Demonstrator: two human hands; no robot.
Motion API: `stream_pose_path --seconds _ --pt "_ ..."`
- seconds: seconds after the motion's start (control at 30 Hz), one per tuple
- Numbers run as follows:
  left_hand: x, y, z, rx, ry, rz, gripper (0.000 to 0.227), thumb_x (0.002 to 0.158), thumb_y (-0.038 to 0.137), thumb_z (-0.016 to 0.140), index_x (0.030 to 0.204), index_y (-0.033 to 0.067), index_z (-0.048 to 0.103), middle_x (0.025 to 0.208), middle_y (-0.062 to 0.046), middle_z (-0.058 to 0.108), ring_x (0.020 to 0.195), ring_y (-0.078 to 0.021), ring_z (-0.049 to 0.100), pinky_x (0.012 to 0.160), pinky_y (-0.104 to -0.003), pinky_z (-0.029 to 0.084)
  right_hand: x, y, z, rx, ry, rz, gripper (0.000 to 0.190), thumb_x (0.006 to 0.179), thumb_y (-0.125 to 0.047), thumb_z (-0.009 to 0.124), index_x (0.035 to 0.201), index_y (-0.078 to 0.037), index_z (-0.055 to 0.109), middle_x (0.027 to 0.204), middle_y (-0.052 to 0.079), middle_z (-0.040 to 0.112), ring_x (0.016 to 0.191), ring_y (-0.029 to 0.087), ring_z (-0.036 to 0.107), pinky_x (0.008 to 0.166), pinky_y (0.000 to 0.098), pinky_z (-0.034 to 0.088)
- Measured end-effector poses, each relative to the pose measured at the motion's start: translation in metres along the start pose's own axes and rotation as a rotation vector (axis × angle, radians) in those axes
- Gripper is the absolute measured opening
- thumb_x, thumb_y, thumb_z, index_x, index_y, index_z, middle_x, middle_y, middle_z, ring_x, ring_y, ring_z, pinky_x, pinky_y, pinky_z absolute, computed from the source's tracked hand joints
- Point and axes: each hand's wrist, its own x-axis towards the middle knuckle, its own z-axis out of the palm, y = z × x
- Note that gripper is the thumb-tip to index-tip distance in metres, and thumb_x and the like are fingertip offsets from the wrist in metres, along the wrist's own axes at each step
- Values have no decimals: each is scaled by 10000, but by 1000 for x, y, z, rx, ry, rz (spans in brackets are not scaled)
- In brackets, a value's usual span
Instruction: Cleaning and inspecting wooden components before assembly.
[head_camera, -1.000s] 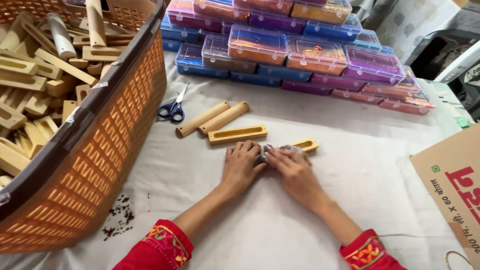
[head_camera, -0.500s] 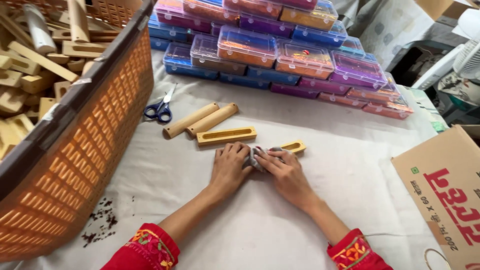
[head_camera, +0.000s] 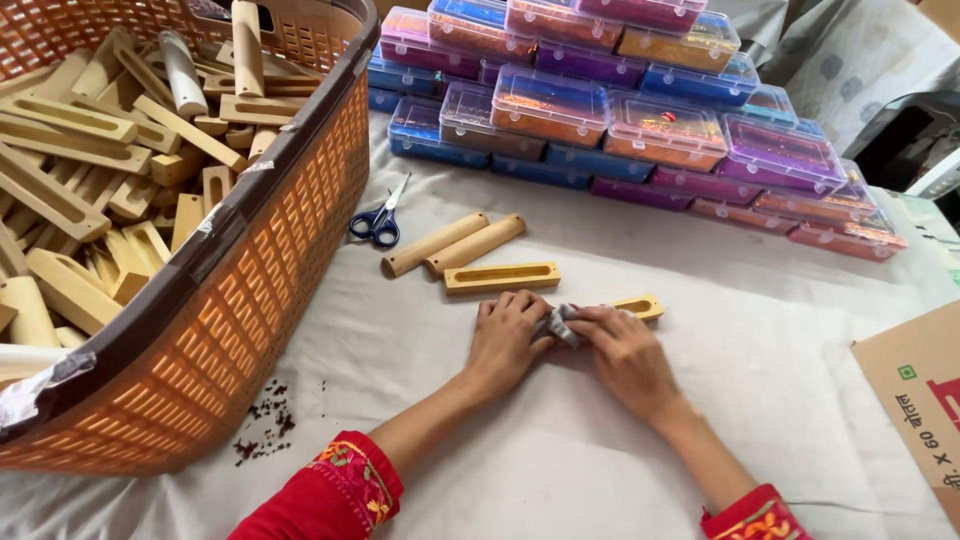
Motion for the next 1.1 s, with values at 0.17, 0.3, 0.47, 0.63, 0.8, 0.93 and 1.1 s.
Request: stream_pose_path --seconds 0.17,0.3,0.47,0.63,0.8,0.93,1.1 --pt "2 8 -8 -63 -59 -36 458 813 443 778 1144 132 716 1144 -23 632 1126 -218 554 947 -417 385 -19 54 -12 -85 -62 214 268 819 9 665 1075 -67 682 1112 83 720 1051 270 662 939 423 518" --pt "4 11 -12 -53 -41 -46 457 810 432 779 1144 128 710 1138 -28 633 1118 -222 555 936 -417 386 -22 49 2 -25 -68 258 314 831 43 620 1114 -78 682 1058 69 725 1006 248 665 943 421 528" --pt "2 9 -9 -64 -39 -24 401 835 394 767 1139 138 717 1147 -20 635 1130 -217 555 949 -414 386 -3 11 0 132 -38 137 304 833 36 629 1108 -76 696 1063 79 727 1039 270 649 926 403 538" --pt "4 16 -19 -51 -74 -21 423 832 428 767 1139 141 717 1153 -33 620 1118 -226 541 939 -427 378 -16 57 -11 7 -88 88 283 773 29 653 1034 -71 702 1053 68 746 1056 273 654 934 426 530" --pt "5 14 -12 -47 -115 -49 469 825 474 764 1149 140 711 1145 -34 616 1124 -218 538 973 -424 372 -25 56 1 -119 -43 200 238 821 36 645 1008 -88 726 1010 61 749 1029 251 661 928 397 542" --pt "0 6 -5 -12 -57 -1 409 838 397 748 1172 164 722 1169 -29 621 1140 -221 544 942 -423 383 0 1 1 10 19 30 285 816 47 657 1070 -61 730 1039 87 744 1045 277 655 964 404 539" --pt "4 10 -10 -47 -70 -19 488 811 469 780 1147 125 699 1144 -37 623 1116 -226 545 954 -421 378 -22 55 -15 -39 -28 237 240 784 25 709 995 -85 743 1079 52 752 1062 261 679 971 389 540"
